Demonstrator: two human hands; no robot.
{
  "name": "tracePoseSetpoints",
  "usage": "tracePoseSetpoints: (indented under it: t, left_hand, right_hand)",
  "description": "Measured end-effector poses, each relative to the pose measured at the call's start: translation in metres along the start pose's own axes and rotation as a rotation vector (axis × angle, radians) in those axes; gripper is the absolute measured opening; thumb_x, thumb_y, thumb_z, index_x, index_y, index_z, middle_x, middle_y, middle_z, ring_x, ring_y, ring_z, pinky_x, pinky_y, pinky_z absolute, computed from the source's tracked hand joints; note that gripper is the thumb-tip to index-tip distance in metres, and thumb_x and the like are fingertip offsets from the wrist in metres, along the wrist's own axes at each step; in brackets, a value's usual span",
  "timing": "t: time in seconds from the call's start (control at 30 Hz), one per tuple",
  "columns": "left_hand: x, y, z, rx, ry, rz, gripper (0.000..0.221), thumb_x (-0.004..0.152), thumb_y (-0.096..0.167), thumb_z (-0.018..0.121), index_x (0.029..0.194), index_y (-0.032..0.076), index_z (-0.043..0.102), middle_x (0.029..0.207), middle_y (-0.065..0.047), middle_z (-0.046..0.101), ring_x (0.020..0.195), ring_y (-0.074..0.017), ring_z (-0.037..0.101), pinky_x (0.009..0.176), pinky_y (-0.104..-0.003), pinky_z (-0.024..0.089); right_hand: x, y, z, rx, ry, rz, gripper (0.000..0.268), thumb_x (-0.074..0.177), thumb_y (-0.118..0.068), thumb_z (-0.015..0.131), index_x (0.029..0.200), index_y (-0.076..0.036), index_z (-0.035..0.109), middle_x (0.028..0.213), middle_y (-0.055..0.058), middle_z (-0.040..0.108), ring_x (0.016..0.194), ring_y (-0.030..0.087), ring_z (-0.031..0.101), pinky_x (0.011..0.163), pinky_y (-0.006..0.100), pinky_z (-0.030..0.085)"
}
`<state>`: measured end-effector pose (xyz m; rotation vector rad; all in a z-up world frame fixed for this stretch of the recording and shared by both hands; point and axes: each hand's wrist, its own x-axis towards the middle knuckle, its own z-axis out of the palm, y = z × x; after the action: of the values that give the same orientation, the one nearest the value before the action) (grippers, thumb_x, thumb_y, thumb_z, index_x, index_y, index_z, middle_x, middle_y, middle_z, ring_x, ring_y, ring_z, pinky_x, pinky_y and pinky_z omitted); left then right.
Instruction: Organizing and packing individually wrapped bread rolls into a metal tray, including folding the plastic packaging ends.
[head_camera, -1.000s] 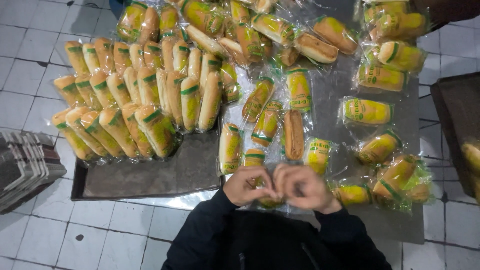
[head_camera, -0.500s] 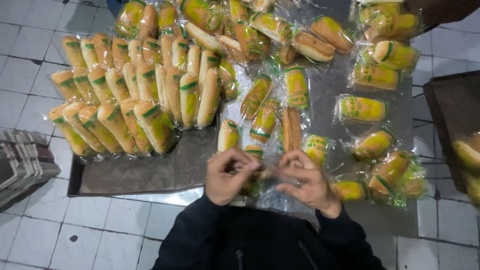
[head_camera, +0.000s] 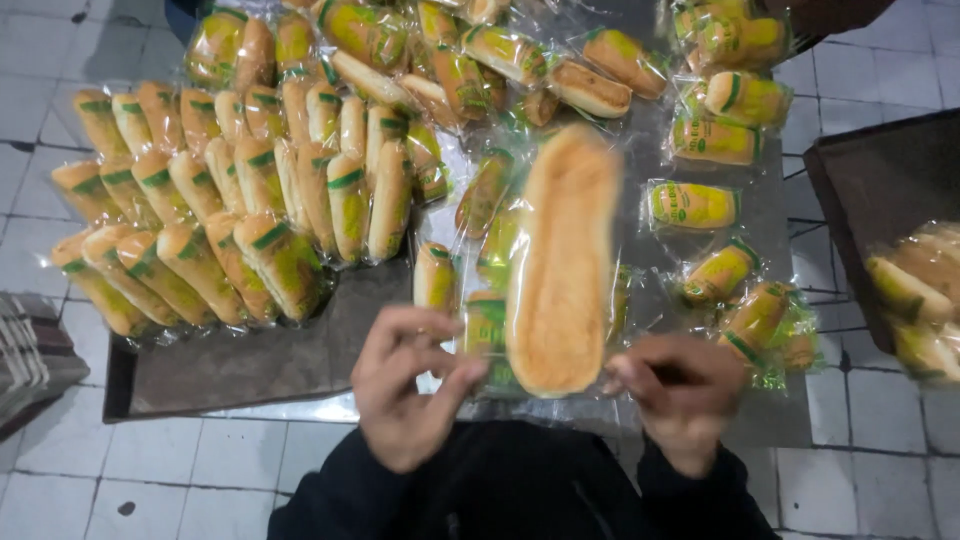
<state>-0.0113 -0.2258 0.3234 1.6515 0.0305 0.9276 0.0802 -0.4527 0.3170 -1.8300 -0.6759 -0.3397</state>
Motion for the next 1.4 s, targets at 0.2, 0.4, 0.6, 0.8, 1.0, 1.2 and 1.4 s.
tracePoseSetpoints:
  t: [0.2,0.4,0.6,0.8,1.0,1.2,1.4]
  left_hand:
    - [-0.032,-0.104,0.023,-0.304,-0.009,-0.562,0.036,0.078,0.011,0.091,0.110,0.006,0.072,0.103,-0.002,0.074,0.061,0.0047,0.053,0.052,-0.018,0.054]
    - [-0.072,-0.145,0.033,-0.372,0.020,-0.688,0.027,0.079,0.003,0.088,0.101,0.005,0.073,0.089,-0.007,0.072,0.053,-0.0002,0.055,0.048,-0.017,0.048]
    - [-0.050,-0.140,0.009,-0.038,-0.192,-0.539,0.037,0.096,0.028,0.078,0.131,0.019,0.070,0.137,-0.009,0.065,0.116,-0.0281,0.069,0.092,-0.040,0.054]
    - [-0.056,-0.158,-0.064,-0.046,0.095,-0.628,0.075,0.078,0.021,0.094,0.140,0.005,0.056,0.133,-0.018,0.063,0.119,-0.0283,0.061,0.101,-0.045,0.051]
    - [-0.081,-0.167,-0.119,0.087,0.265,-0.565,0.069,0.094,0.020,0.084,0.147,0.007,0.041,0.138,-0.011,0.059,0.125,-0.0214,0.058,0.113,-0.048,0.044]
    - [-0.130,-0.222,-0.097,0.336,0.327,-0.673,0.065,0.092,0.033,0.085,0.140,0.011,0.046,0.127,-0.016,0.064,0.122,-0.0291,0.063,0.107,-0.049,0.046]
    - [-0.131,-0.220,-0.036,0.177,0.340,-0.776,0.071,0.102,0.040,0.067,0.152,0.002,0.034,0.141,-0.032,0.051,0.137,-0.0446,0.050,0.117,-0.056,0.036]
  right_hand:
    - [-0.062,0.163,0.051,0.524,-0.385,0.433,0.048,0.097,-0.020,0.051,0.139,0.003,0.052,0.125,0.023,0.068,0.117,0.027,0.064,0.101,0.040,0.049]
    - [-0.040,0.073,0.077,0.873,-0.076,0.669,0.013,0.109,-0.020,0.055,0.108,-0.012,0.064,0.099,-0.002,0.070,0.094,0.008,0.070,0.087,0.018,0.053]
    - [-0.001,0.072,0.087,0.087,-0.516,0.233,0.086,0.103,-0.026,0.060,0.162,-0.002,0.002,0.156,0.043,0.027,0.131,0.059,0.048,0.107,0.067,0.041]
    - [-0.004,0.107,0.138,0.164,-0.739,0.295,0.037,0.107,-0.011,0.051,0.143,-0.006,0.059,0.129,0.021,0.066,0.115,0.041,0.068,0.093,0.052,0.057]
    - [-0.036,0.161,0.220,-0.579,-0.972,0.322,0.081,0.091,-0.076,0.056,0.110,0.001,0.076,0.105,0.017,0.066,0.108,0.039,0.063,0.087,0.055,0.054]
    - [-0.051,0.213,0.233,-0.352,-0.826,0.321,0.067,0.075,-0.060,0.084,0.104,-0.001,0.071,0.108,0.018,0.062,0.115,0.042,0.059,0.099,0.056,0.046]
    - [-0.042,0.121,0.195,-0.166,-0.919,0.292,0.060,0.083,-0.050,0.078,0.117,-0.008,0.052,0.095,0.019,0.074,0.094,0.042,0.073,0.078,0.054,0.057]
